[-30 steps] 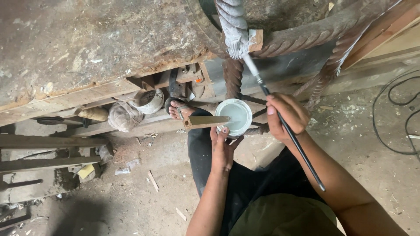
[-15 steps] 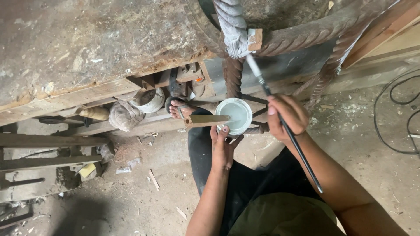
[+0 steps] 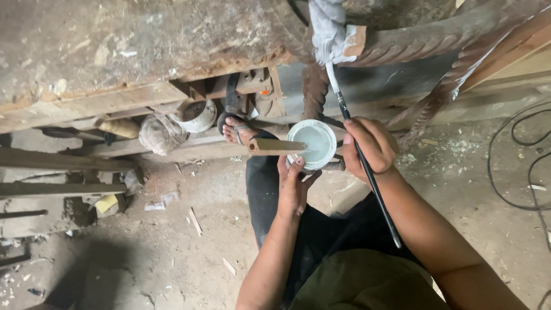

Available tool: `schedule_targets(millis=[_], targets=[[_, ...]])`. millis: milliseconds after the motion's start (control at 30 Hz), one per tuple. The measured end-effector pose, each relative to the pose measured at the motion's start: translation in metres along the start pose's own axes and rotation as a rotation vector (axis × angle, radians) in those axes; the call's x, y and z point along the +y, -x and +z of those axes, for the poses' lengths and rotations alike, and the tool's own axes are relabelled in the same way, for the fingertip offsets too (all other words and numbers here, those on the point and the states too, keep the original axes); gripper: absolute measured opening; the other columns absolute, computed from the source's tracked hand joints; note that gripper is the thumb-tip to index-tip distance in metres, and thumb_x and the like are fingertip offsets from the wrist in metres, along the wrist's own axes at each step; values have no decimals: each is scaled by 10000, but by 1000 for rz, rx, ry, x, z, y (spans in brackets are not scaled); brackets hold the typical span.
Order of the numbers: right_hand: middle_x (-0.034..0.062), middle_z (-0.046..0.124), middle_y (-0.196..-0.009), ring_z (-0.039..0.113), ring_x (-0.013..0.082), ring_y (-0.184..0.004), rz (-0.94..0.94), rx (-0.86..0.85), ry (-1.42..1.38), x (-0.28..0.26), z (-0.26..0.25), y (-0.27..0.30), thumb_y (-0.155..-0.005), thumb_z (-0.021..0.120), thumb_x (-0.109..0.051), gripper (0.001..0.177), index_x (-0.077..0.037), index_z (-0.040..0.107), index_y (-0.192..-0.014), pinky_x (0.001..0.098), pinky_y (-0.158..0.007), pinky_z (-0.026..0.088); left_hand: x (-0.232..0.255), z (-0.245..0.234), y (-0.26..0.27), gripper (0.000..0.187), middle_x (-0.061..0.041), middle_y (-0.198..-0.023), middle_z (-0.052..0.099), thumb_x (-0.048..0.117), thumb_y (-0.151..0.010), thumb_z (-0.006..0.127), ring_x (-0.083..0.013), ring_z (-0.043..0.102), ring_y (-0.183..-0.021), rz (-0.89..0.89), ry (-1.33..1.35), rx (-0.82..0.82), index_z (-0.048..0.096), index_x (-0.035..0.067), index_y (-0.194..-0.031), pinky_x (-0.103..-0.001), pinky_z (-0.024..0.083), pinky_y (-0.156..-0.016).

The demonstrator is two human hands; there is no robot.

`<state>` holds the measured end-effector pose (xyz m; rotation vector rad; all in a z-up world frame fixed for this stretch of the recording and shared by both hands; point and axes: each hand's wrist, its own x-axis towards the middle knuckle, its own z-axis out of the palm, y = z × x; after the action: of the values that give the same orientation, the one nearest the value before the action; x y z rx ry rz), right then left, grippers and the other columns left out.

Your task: The person paints the decorative twisted support of a wooden piece of furniture using a thin brush and white paint from a small cup.

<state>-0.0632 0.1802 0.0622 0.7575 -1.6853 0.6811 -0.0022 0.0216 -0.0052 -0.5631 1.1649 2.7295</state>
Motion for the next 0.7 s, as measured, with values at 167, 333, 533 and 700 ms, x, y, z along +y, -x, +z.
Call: schedule_targets(millis=[167,333,533,700], targets=[[244,700,-850,632,304,-602,1,-22,-10,-6,-7,0,-982,640,-45,214,118,778,-980,399,-569,541,3,2,4,1051,-344,-1325,335,332,-857,779,-463,433,-1167,1,26,16,121,27,-1617,-781,362,-1002],[234,708,-860,640,297,-625,-1,-54,-9,-3,-1,0,-970,654,-27,193,114,786,-972,384,-581,555,7,2,6,1071,-349,-1346,318,342,-862,778,-473,414,-1209,-1,23,0,94,24,-1622,-770,357,-1012],[260,703,-893,645,300,-672,-89,-58,19,0,-6,-10,-1000,645,-43,238,148,785,-1013,388,-621,561,11,3,9,1094,-392,-1378,285,341,-851,783,-537,394,-1261,4,43,0,77,17,-1622,-786,338,-1010],[224,710,-871,649,307,-641,-75,-119,81,3,-2,13,-990,662,-58,209,93,802,-954,385,-604,548,17,4,12,1137,-455,-1505,127,375,-832,796,-631,335,-1330,-1,45,-18,64,10,-1622,-779,337,-1017]])
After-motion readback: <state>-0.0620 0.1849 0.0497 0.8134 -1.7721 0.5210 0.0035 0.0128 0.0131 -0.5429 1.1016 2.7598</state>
